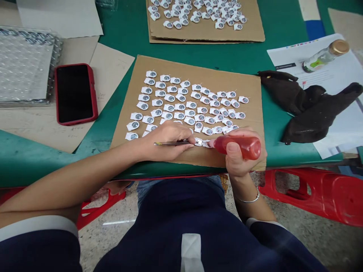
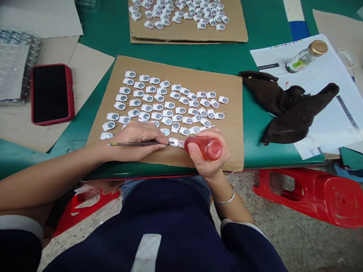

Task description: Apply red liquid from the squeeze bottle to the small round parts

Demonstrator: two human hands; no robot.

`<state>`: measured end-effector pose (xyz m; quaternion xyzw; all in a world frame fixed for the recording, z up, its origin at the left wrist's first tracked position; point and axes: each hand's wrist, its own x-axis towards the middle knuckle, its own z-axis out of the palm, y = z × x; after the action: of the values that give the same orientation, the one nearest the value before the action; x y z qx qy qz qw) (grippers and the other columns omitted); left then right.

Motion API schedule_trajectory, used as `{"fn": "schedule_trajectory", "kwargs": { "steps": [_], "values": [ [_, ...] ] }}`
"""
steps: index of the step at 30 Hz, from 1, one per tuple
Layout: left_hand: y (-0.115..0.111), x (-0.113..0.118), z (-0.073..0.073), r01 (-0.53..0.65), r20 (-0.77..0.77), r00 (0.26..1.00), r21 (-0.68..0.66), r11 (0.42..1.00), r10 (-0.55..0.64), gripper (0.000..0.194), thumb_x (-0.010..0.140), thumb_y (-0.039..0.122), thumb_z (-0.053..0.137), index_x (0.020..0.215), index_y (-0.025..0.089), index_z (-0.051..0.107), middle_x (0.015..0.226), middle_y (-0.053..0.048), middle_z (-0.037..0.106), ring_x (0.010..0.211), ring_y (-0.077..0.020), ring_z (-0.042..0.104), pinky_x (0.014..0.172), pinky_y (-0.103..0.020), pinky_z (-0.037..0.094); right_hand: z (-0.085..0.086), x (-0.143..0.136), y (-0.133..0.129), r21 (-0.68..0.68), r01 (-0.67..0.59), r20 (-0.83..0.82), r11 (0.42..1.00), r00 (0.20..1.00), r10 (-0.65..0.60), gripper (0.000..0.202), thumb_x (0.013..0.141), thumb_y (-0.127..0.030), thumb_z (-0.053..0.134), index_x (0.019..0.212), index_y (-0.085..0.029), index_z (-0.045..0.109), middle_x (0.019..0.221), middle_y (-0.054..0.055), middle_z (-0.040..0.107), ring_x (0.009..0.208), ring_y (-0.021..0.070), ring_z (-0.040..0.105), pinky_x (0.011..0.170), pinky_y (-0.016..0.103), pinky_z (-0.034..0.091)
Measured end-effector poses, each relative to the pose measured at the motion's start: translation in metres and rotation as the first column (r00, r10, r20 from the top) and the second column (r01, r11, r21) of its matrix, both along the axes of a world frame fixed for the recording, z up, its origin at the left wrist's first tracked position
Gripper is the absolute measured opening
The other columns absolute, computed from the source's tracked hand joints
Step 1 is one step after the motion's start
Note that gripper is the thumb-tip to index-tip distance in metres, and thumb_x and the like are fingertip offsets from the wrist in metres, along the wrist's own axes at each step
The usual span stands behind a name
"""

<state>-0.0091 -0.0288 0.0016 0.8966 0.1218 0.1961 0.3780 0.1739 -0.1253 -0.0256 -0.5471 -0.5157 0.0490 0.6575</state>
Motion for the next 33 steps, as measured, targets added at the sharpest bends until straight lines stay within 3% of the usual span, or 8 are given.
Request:
{"fn": "schedule_trajectory", "kwargs": {
  "steps": [16,33],
  "values": [
    [0.0003,0.0020,0.0071,-0.023,-0.106,0.994,0.021,1.000,0.025,0.011,0.082,0.019,0.053,0.078,0.015,0.062,0.075,-0.003,0.066,0.069,-0.0108,0.059,0.069,-0.022,0.044,-0.0001,0.0030,-0.0032,-0.050,-0.026,0.068,0.998,0.997,0.029,0.022,0.070,-0.040,0.061,0.078,-0.020,0.056,0.064,0.001,0.054,0.061,0.0156,0.053,0.054,0.033,0.042],
    [0.0010,0.0013,0.0033,-0.022,-0.074,0.997,0.010,1.000,0.022,0.008,0.079,0.016,0.055,0.076,0.015,0.062,0.074,-0.003,0.066,0.069,-0.0115,0.060,0.069,-0.023,0.045,0.0007,0.0013,-0.0029,-0.024,-0.071,0.089,0.997,0.993,0.073,0.022,0.070,-0.039,0.061,0.077,-0.019,0.056,0.065,0.001,0.055,0.061,0.0142,0.052,0.053,0.032,0.042]
  ]
}}
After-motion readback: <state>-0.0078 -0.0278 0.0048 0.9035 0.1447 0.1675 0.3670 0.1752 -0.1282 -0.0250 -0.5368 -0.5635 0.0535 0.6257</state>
